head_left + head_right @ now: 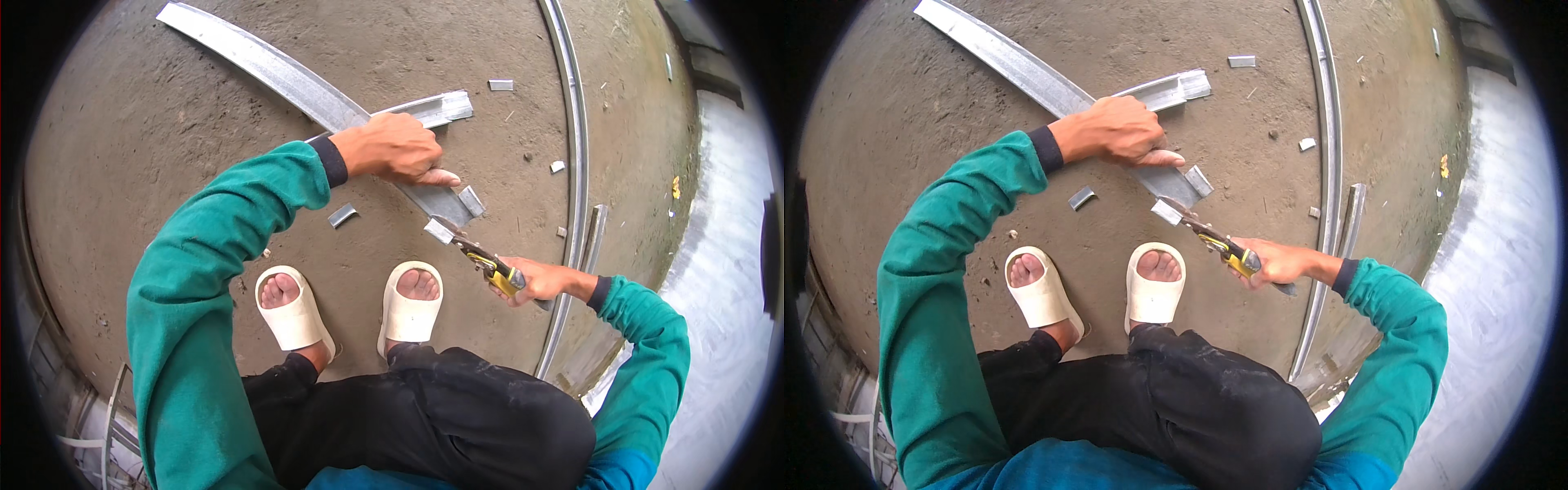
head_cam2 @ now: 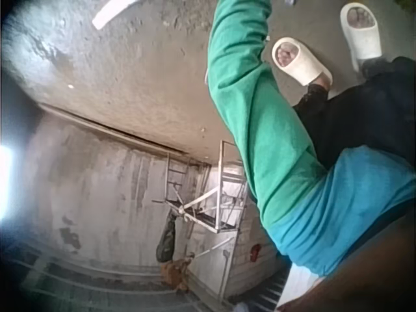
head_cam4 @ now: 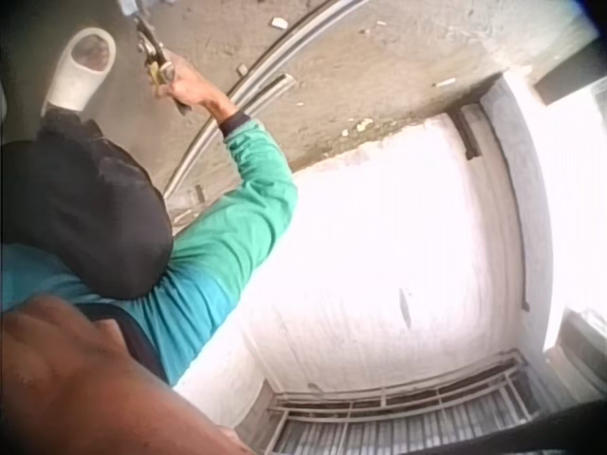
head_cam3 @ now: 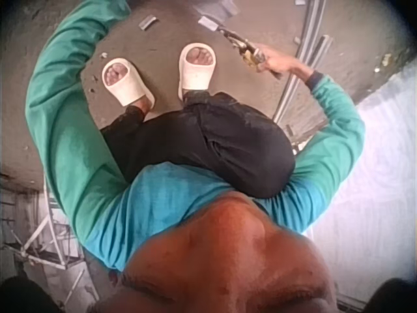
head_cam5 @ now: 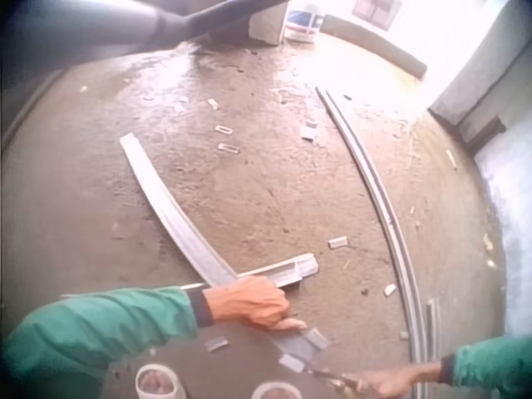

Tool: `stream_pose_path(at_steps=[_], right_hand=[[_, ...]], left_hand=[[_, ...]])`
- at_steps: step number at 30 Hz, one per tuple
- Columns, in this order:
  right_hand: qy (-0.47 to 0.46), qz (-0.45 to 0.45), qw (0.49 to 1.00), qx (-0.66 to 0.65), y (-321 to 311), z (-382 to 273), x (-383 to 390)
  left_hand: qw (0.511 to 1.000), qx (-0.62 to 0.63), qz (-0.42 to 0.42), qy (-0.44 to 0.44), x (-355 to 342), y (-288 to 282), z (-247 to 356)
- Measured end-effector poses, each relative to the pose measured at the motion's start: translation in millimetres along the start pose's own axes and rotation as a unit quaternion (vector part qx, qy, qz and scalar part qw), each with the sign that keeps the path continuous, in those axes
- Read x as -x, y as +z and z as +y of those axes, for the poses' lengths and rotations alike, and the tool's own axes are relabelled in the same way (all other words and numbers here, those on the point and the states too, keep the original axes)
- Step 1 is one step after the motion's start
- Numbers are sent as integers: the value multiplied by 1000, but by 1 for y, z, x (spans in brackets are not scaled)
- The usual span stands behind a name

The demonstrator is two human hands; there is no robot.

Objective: The person trims and cuts metal studs using snips. They hold a stud with one hand while using the tool to cut through the metal flanges, then pick up and begin cutting a longer metal stud.

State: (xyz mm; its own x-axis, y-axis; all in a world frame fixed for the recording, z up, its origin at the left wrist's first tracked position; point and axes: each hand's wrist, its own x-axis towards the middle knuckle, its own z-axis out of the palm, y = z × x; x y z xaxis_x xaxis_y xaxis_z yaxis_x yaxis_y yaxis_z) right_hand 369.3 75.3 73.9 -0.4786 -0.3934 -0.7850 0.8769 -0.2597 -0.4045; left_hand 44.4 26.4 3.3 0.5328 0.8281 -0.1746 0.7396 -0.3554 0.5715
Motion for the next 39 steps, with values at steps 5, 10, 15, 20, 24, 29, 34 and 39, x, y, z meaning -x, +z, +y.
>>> stream_pose_path(at_steps=[5,10,15,20,24,29,34,39], right_hand=[[-22,20,998,62,4,6,-5],[-28,-19,999,12,-2,3,-5],[-31,1,999,27,-6,7,-3],[-23,9,999,39,-4,8,-4],[-6,-4,999,53,-8,6,-3],[21,-23,999,17,-12,3,3],[-31,53,994,88,-4,2,3],[-8,44,998,39,-1,3,2]], left_hand=[[1000,11,-15,0,4,7,4],[1000,-8,17,10,2,8,2],[1000,-2,12,4,-2,2,2],[1000,-11,-11,14,-1,4,4],[1000,-5,2,9,-2,8,2],[999,-12,28,11,-5,6,0],[1000,1,28,9,-6,1,1],[999,-14,22,21,-7,8,4]])
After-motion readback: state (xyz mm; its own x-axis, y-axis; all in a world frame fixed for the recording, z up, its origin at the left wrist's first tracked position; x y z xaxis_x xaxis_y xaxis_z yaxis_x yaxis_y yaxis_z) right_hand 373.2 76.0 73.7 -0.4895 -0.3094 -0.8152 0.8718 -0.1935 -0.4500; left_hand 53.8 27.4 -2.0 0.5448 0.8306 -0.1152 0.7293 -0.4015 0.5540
